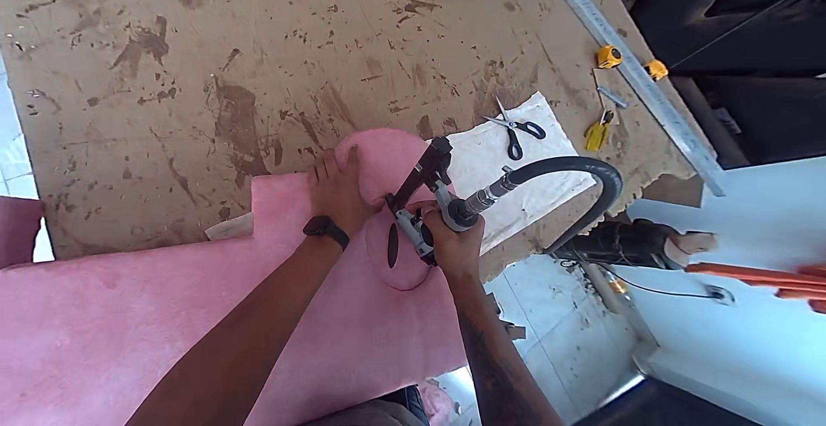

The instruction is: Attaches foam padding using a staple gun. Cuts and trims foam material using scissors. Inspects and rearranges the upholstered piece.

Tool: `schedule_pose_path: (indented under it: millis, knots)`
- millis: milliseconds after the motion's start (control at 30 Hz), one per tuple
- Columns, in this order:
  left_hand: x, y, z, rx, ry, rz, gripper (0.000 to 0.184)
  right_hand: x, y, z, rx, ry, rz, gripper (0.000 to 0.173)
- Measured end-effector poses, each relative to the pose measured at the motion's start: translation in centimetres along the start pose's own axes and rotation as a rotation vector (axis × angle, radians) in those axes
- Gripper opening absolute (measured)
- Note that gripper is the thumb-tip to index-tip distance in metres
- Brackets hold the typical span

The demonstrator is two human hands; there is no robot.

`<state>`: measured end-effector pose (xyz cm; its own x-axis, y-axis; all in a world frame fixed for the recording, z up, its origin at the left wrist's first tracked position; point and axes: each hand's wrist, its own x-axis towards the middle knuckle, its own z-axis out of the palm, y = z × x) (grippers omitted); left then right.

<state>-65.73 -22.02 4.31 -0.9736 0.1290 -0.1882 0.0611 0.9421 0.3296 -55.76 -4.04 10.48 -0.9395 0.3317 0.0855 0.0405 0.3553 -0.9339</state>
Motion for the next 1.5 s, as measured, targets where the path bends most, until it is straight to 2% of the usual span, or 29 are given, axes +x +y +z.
schedule_pose_path:
  millis: [133, 333, 567, 733, 933, 1067, 1233, 1333, 1400, 1500]
  knots:
    - [0.1, 0.0, -0.1, 0.003, -0.004, 0.0, 0.129, 0.2, 0.1, -0.2, 0.005, -0.048, -0.015, 0.007]
    - [0.0, -1.4, -0.8, -0.053, -0.067, 0.084, 0.124, 0.1, 0.0, -1.3, 0.087, -0.221, -0.001, 0.016]
    - [1.1, -3.6, -1.8, -0.12, -0.159, 0.178, 0.096, 1.0, 0.8, -1.3, 0.148, -0.296, -0.05, 0.016]
    - [1.7, -4.6, -2.5, -0.113, -0.199, 0.223, 0.071, 1.9, 0.8, -2.6, 0.146, -0.433, -0.028, 0.018]
    - [1.8, -4.6, -2.6, -0.132, -0.198, 0.219, 0.063, 2.2, 1.1, -2.3, 0.098, -0.461, -0.061, 0.014]
    - [2.0, -4.7, -2.9, -0.169, -0.213, 0.221, 0.062, 2.9, 1.3, -2.8, 0.165, -0.58, -0.093, 0.016]
    - [1.9, -4.8, -3.0, -0.159, -0.215, 0.219, 0.062, 2.7, 1.6, -2.0, 0.165, -0.553, -0.134, 0.013]
    - [1.8, -4.6, -2.8, -0.159, -0.198, 0.22, 0.069, 2.0, 1.4, -2.3, 0.162, -0.54, -0.12, 0.014]
    - [1.9, -4.3, -2.4, -0.159, -0.155, 0.202, 0.084, 0.7, 1.0, -3.0, 0.126, -0.43, -0.067, 0.022]
    - [3.4, -2.6, -1.6, -0.133, -0.07, 0.248, 0.11, -1.6, 0.9, -4.1, 0.179, -0.145, 0.001, 0.026]
